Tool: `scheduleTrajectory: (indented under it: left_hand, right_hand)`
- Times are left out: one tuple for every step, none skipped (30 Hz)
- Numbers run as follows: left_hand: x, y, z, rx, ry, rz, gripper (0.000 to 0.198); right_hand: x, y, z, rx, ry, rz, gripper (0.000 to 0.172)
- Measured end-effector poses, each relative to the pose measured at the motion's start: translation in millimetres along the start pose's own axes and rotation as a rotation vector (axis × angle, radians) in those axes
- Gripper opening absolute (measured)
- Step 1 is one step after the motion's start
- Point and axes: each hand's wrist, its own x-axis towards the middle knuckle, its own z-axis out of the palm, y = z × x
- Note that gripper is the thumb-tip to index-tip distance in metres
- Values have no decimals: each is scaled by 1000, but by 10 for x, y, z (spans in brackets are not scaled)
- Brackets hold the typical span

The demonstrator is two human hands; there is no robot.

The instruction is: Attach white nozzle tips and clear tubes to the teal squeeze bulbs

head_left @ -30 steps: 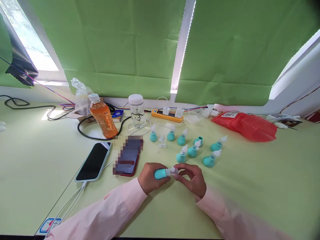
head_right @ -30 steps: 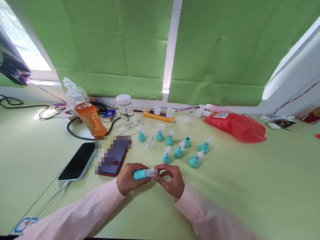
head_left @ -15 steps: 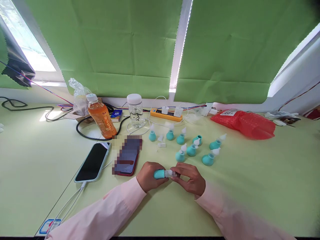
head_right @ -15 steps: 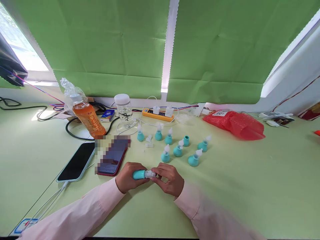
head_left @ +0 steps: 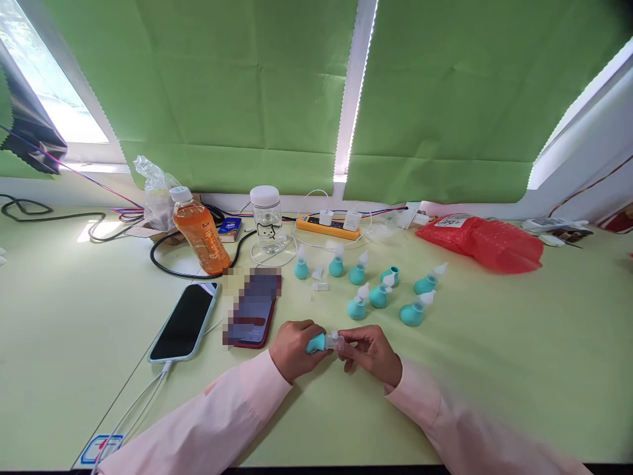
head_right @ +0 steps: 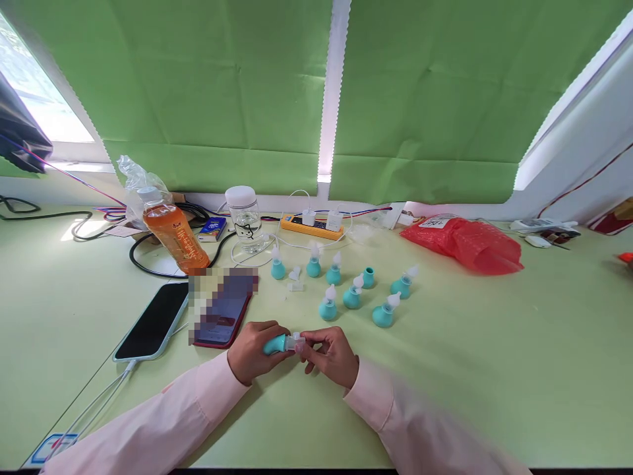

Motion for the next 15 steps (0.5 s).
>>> scheduleTrajectory:
  left_hand:
    - [-1, 1, -8, 32, -3, 18, 22]
    - [-4, 3, -13, 64, -8, 34, 22]
    - [-7, 5, -15, 94, -13, 49, 22]
    - [-10, 7, -14, 123, -15, 65, 22]
    - [-13, 10, -10, 147, -14, 79, 22]
    - [-16, 13, -5, 166, -11, 91, 22]
    - [-17, 17, -1, 177, -3, 96, 22]
    - [-18, 22, 0, 179, 6, 97, 22]
    - [-17, 27, -3, 174, 17, 91, 23]
    - [-17, 32, -11, 162, 25, 81, 23]
    - [-16, 35, -24, 146, 29, 69, 23]
    - [-17, 37, -41, 124, 28, 58, 24]
    - [-19, 36, -61, 94, 21, 47, 25]
    - [-23, 30, -80, 56, 13, 33, 26]
    - [-29, 21, -97, 8, 10, 14, 26]
  right_hand:
    - [6, -16, 4, 29, -14, 23, 28]
    - [12, -36, 9, 54, -24, 45, 28]
    - [18, -57, 13, 77, -27, 67, 28]
    - [24, -78, 18, 96, -27, 91, 29]
    - [29, -97, 23, 111, -25, 116, 29]
    - [33, -111, 29, 122, -21, 138, 30]
    - [35, -120, 34, 130, -17, 156, 31]
    - [35, -123, 40, 137, -10, 170, 32]
    - [34, -119, 45, 142, -2, 179, 32]
    - [32, -110, 51, 146, 7, 187, 32]
    - [31, -99, 57, 144, 14, 194, 32]
    - [32, -89, 62, 135, 16, 198, 32]
    - [37, -83, 67, 113, 18, 193, 33]
    - [49, -85, 70, 81, 30, 171, 33]
    - [71, -96, 72, 35, 52, 123, 34]
